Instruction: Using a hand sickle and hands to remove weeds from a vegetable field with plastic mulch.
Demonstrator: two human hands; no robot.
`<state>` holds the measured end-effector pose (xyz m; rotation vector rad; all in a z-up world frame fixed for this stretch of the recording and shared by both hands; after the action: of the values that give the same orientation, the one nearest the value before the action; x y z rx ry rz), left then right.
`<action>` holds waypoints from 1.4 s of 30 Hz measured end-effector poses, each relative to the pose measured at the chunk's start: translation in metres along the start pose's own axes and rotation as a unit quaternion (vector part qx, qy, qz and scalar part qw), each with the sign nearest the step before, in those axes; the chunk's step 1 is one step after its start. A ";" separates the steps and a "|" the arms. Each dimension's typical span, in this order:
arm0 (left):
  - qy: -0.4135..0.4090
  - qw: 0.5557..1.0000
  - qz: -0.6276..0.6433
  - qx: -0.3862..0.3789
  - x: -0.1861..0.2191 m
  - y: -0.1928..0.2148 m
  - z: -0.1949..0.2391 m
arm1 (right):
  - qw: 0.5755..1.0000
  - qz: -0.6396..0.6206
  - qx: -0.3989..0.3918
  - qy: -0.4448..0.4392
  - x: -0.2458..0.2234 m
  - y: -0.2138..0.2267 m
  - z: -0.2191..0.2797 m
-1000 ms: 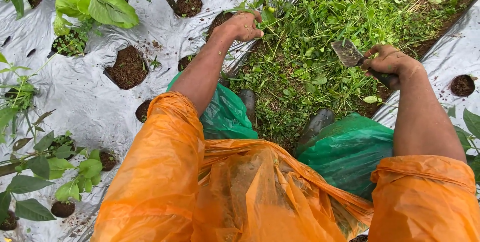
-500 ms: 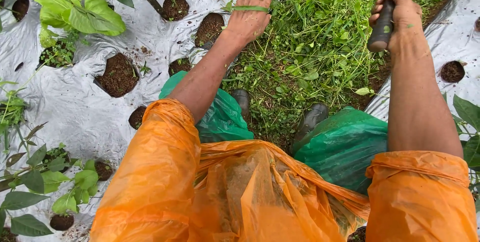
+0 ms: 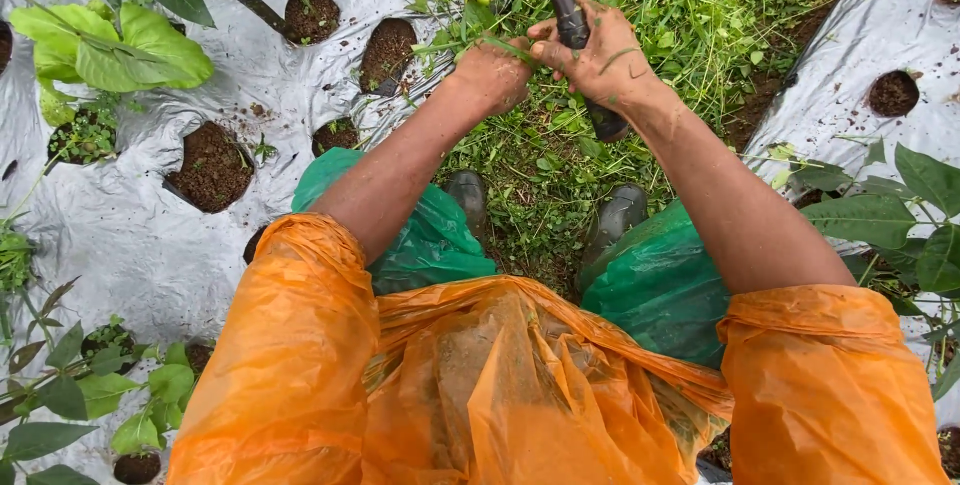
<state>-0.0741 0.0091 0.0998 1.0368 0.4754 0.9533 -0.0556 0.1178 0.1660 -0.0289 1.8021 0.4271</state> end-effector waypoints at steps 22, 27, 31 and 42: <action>-0.059 0.998 -0.015 -0.012 -0.001 -0.016 -0.007 | 0.983 0.139 -0.020 0.117 -0.020 -0.021 -0.007; -0.083 0.993 0.042 0.066 0.006 0.022 0.020 | 0.984 0.111 0.010 0.136 -0.006 0.010 -0.007; -0.041 0.987 0.068 0.138 -0.005 0.031 0.018 | 0.985 0.023 0.039 0.167 0.031 0.049 -0.010; -0.067 0.779 0.329 0.529 -0.023 0.104 0.048 | 0.991 -0.005 0.135 0.023 0.002 0.080 0.010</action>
<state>-0.0963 -0.0167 0.2116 2.4029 0.5411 1.2169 -0.0660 0.1959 0.1835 0.1418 1.8919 0.1732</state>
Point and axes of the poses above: each hand's wrist, its own z-axis away from the middle knuckle, its own y-axis out of the back of the hand, x = y × z, the point moved 8 cm from there along -z, towards the middle knuckle, and after that the axes turned 10 degrees about y, right-handed, at the moved point
